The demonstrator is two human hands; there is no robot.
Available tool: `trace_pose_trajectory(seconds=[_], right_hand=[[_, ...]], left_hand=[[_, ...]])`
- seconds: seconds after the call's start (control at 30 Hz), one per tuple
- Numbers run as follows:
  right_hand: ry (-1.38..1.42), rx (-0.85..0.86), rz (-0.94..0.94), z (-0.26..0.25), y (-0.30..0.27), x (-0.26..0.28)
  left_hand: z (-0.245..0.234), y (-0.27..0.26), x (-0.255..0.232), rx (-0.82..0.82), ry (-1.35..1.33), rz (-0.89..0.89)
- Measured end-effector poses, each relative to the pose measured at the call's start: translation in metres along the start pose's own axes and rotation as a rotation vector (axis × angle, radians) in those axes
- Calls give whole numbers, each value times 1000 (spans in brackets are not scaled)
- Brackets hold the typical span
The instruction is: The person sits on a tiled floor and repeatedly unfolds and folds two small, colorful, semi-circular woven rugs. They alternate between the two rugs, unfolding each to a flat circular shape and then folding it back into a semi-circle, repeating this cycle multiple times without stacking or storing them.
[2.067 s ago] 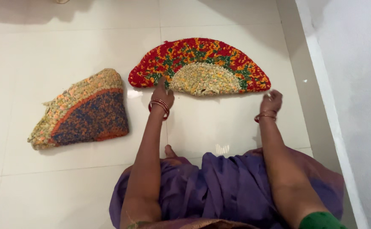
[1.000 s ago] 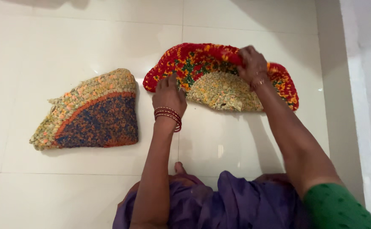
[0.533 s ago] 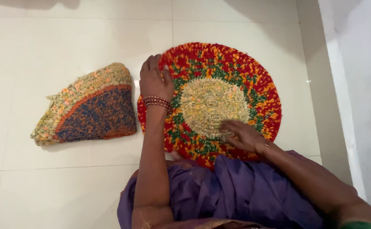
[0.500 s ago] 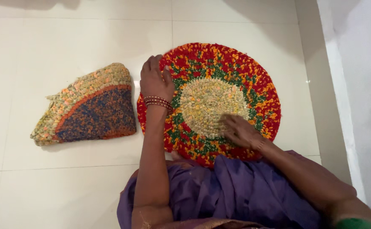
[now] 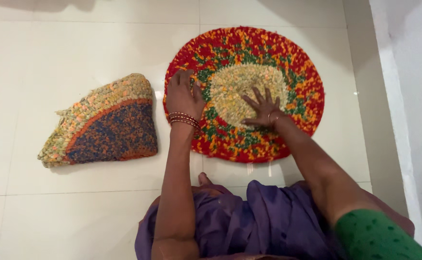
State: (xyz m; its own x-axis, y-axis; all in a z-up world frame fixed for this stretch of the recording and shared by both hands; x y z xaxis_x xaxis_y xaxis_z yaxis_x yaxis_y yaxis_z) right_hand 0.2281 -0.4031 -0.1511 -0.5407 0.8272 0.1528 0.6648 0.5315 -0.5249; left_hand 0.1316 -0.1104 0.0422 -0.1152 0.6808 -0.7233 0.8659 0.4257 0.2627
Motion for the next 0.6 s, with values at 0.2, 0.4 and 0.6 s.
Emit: trace_pose_trajectory(seconds=[0.2,0.4,0.6], right_hand=[[-17,51,36,-28,12,-11],[-68,-60,8,-12,6,21],[-25,-189,-39,59,-61,62]], left_hand=[[6,3,5,26,23,-11],[24,-4,5,75,66,27],[51,-15,4,128,147,111]])
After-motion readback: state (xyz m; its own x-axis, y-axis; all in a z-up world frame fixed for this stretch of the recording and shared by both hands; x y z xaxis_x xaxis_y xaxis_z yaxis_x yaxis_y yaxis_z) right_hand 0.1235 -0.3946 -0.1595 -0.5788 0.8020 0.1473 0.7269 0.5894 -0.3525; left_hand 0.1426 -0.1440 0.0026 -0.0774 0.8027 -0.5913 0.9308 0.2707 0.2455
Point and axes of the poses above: each hand's wrist, its own y-axis towards the middle knuckle, its own z-axis out of the palm, x = y × z, the point moved 5 cm from there along y, towards the middle knuckle, and after that the axes turned 7 degrees about -z, right-handed, at the moved point
